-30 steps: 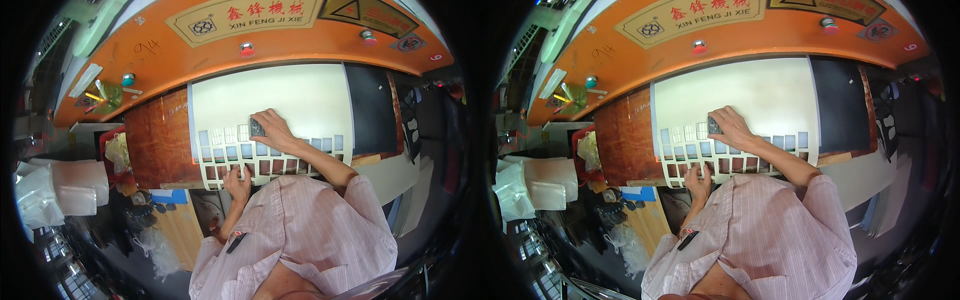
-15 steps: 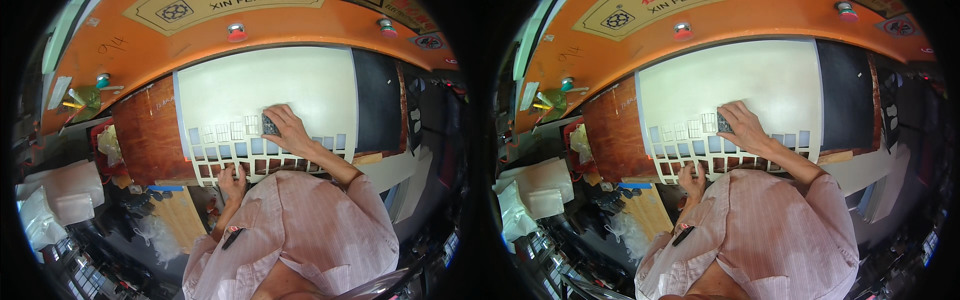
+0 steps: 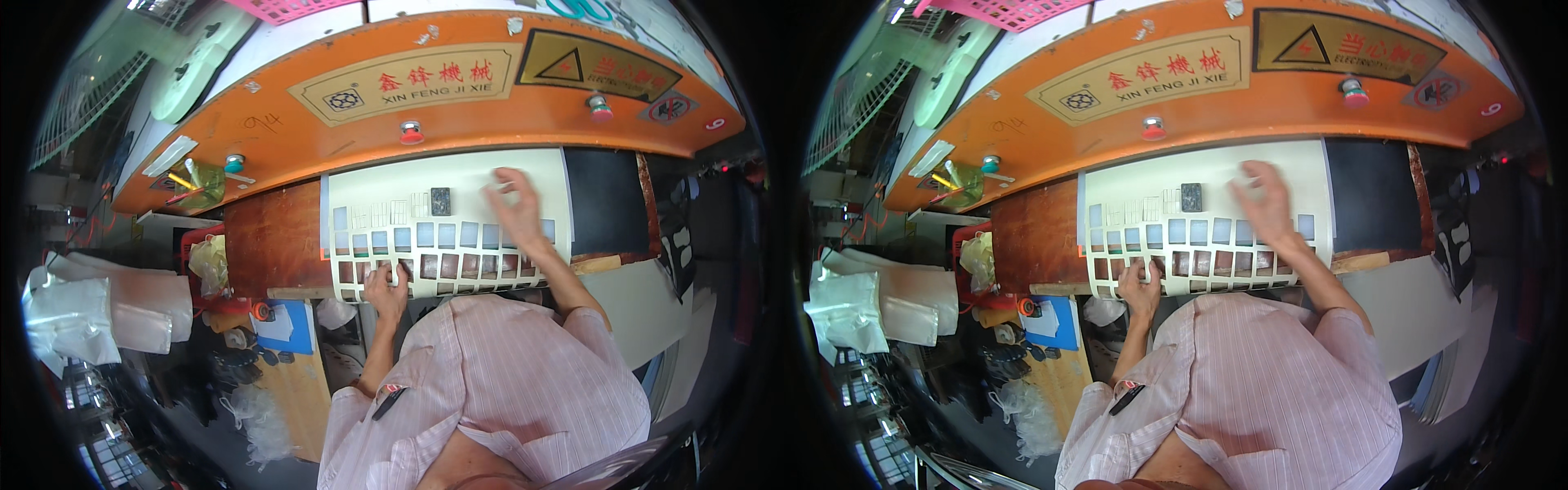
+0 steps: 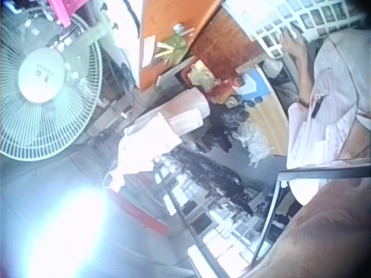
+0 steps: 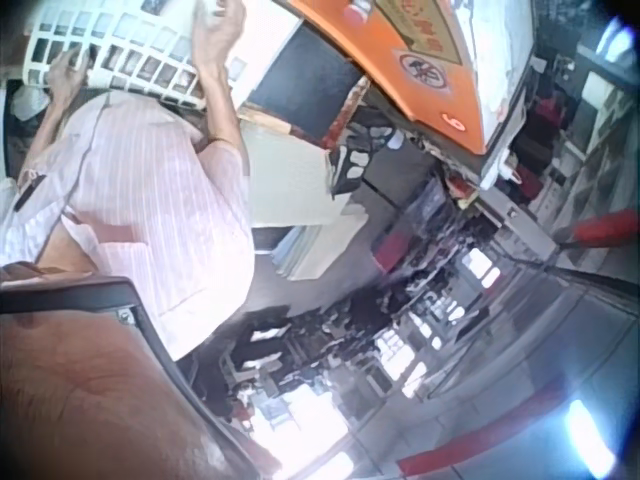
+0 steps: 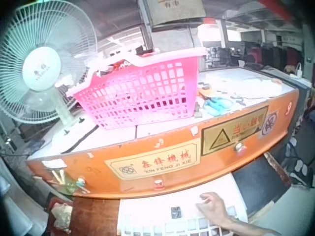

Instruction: The person empties small white rectangular components from a plastic basket onto a cutting board, then gathers them and places them into a plastic bag. The person then places the basket back on the machine and arranges the components into the basket's compartments.

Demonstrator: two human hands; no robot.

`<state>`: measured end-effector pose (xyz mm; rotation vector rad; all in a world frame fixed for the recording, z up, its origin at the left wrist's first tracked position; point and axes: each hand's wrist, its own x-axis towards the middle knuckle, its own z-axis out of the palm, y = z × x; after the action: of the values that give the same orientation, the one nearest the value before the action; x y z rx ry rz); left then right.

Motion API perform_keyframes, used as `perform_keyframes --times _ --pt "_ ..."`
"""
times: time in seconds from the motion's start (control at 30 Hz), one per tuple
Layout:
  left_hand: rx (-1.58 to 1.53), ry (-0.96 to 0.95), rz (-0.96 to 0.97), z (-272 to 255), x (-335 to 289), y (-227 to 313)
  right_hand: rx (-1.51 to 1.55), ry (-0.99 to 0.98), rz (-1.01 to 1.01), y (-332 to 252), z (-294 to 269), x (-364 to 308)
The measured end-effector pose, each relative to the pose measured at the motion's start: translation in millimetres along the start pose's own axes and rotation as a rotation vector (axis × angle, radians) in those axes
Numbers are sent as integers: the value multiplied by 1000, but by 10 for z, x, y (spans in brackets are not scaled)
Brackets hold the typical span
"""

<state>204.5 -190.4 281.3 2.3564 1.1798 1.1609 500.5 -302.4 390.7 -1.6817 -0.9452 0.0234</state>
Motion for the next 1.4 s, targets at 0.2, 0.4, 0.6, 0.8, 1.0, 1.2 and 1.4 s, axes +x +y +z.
perform_keyframes --times 0.2,0.4,0.6,0.8,1.0,1.2,1.4 --pt "-9 -82 -87 273 600 86 -40 510 -149 -43 -970 903" --pt "-42 -109 -125 413 1099 179 -99 406 -150 -43 -1326 1072" --pt "-19 -54 -104 443 1336 319 -295 364 -36 197 -1289 560" --pt "-39 -43 -85 432 1294 338 -406 385 284 651 -1184 112" --pt "-49 -91 -129 454 1292 256 -526 327 198 841 -1027 -171" --pt "-20 -86 -114 471 1133 120 -471 280 227 1023 -925 -334" --pt "21 -72 -101 321 593 -8 -770 294 205 658 -775 -485"
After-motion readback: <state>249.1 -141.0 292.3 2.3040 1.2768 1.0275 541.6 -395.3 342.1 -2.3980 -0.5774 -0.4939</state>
